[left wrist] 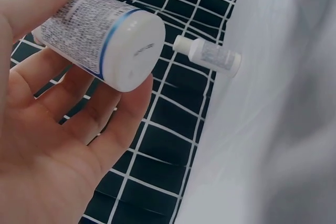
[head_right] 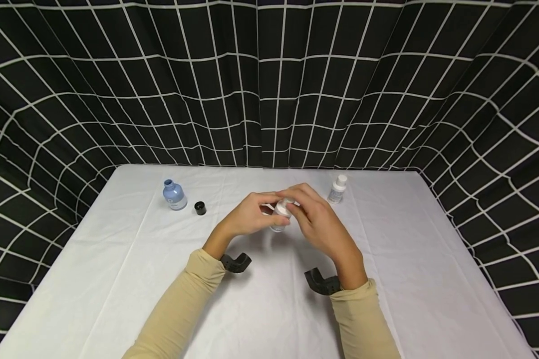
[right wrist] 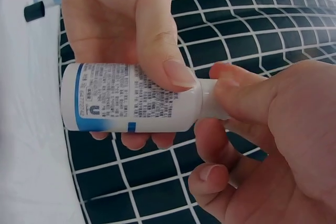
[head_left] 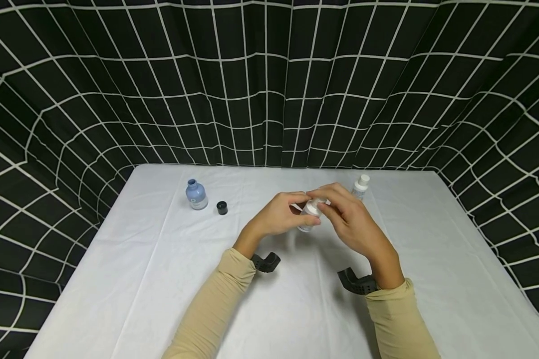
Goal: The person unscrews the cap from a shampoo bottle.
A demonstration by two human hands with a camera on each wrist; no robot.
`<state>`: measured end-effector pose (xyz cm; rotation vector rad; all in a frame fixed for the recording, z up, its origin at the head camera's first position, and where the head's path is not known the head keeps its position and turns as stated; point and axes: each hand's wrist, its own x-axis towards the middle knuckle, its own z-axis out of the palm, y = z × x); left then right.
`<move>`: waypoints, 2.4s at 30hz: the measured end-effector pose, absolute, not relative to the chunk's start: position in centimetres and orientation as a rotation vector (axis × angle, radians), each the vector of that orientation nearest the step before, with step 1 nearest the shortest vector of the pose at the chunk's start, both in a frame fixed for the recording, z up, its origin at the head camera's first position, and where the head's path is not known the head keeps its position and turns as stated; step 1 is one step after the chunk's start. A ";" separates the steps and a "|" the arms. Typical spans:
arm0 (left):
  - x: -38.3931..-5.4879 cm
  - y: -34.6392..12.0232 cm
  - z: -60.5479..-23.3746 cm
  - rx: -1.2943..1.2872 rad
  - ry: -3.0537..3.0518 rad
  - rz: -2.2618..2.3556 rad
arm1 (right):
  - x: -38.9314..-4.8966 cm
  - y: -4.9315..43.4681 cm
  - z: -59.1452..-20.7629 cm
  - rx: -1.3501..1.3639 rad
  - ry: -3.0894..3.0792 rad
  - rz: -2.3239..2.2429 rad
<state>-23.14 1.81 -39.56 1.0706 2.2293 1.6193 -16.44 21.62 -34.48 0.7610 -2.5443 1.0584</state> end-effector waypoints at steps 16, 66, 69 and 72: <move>-23.0 1.9 -39.5 1.116 2.283 1.532 | -16.8 21.3 -34.9 0.380 -2.569 1.039; -23.0 1.6 -39.1 1.078 2.339 1.632 | -16.2 20.8 -34.7 0.604 -2.490 1.240; -23.0 1.6 -39.0 1.052 2.329 1.645 | -16.2 20.8 -34.6 0.557 -2.486 1.226; -23.0 1.6 -39.1 1.057 2.330 1.636 | -16.2 20.7 -34.6 0.477 -2.475 1.222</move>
